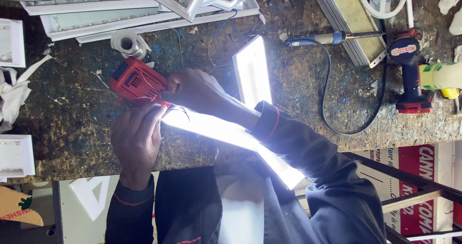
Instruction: The person solders wires onto white, letter-shaped LED light fixtures on a cluttered workbench. They use a soldering iron to attach wires to the LED strips and a red battery pack to test the lights, which illuminate upon connection.
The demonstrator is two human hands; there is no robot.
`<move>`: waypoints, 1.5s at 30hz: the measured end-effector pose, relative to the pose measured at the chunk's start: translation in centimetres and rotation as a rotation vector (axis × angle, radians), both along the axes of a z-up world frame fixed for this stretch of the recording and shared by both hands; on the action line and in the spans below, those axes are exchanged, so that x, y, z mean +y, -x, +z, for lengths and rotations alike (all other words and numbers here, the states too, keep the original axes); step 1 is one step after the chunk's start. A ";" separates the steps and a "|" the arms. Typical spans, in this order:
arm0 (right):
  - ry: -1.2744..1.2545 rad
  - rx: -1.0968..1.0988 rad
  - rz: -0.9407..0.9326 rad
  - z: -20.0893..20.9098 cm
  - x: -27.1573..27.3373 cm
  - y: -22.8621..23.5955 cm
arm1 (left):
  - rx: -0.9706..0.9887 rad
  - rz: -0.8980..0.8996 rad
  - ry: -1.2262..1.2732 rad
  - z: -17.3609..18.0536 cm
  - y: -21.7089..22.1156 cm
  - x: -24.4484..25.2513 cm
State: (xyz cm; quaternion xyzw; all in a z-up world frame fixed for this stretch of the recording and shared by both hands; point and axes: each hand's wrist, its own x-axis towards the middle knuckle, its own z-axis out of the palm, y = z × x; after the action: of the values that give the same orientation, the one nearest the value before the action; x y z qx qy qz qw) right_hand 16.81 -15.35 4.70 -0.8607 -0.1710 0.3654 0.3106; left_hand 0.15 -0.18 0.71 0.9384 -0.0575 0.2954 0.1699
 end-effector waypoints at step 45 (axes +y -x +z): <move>0.141 -0.456 -0.263 1.8 -23.3 17.8 | -0.027 -0.138 0.227 7.0 0.5 -5.8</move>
State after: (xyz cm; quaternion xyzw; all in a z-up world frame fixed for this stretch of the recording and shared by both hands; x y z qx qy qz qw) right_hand -0.98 -38.67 6.46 -0.9550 -0.0972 0.1296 0.2483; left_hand -0.36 -5.96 7.66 0.9028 -0.0903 0.3004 0.2942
